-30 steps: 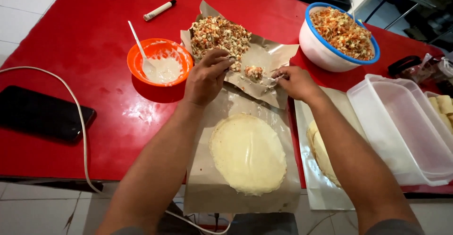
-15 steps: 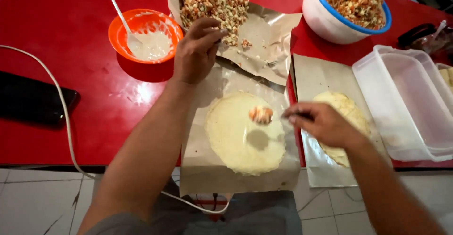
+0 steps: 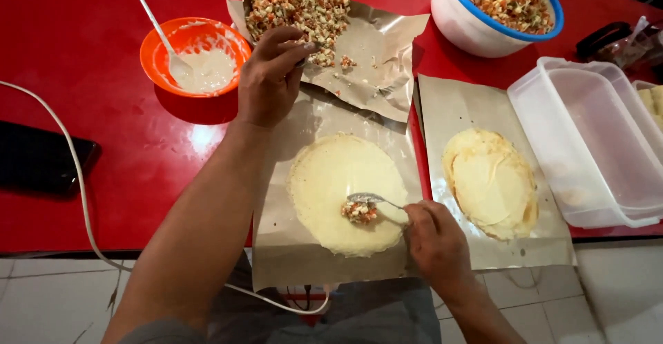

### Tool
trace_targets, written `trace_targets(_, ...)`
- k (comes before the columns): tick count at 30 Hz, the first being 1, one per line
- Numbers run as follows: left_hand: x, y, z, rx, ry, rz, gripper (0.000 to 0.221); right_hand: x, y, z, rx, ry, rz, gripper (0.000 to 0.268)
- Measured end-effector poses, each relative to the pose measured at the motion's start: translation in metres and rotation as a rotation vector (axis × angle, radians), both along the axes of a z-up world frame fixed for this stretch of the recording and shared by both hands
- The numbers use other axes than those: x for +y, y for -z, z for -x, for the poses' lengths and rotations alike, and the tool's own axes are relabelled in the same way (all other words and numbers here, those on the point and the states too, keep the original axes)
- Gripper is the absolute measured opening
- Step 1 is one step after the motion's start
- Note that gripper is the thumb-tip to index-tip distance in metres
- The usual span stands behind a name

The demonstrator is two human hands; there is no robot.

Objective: Preparing crepes by placing filling on a skin and rolling it into a cylinder.

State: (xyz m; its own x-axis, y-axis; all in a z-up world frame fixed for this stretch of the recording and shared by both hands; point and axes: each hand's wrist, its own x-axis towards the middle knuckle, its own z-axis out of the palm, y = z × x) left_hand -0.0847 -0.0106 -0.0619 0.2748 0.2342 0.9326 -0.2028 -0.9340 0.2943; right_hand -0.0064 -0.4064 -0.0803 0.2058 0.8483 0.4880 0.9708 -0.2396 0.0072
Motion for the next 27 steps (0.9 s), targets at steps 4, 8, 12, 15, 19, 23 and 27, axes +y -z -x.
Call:
trace_targets(4,0.001,0.004,-0.003,-0.01,-0.013,0.015,0.02,0.003,-0.033,0.006,0.14,-0.024,-0.055,0.027)
trace_targets(8,0.001,0.003,-0.002,0.01,-0.012,0.026,0.026,-0.001,-0.058,0.02,0.225,-0.029,-0.074,0.024)
trace_targets(12,0.002,0.007,-0.003,0.019,0.021,0.028,0.033,-0.005,-0.051,0.019,0.142,-0.082,-0.072,0.025)
trace_targets(15,0.002,0.007,-0.002,0.02,0.03,0.047,0.032,-0.007,-0.038,0.009,0.01,-0.072,-0.038,0.029)
trace_targets(19,0.0,0.004,-0.002,0.023,0.02,0.037,0.031,-0.008,-0.035,0.006,-0.054,-0.091,-0.03,0.03)
trace_targets(23,0.001,0.006,-0.003,0.032,0.022,0.046,0.028,-0.005,-0.049,0.01,0.073,-0.052,-0.053,0.026)
trace_targets(27,0.0,0.002,-0.001,0.009,0.04,0.033,0.026,0.002,-0.052,0.01,0.06,-0.068,-0.047,0.024)
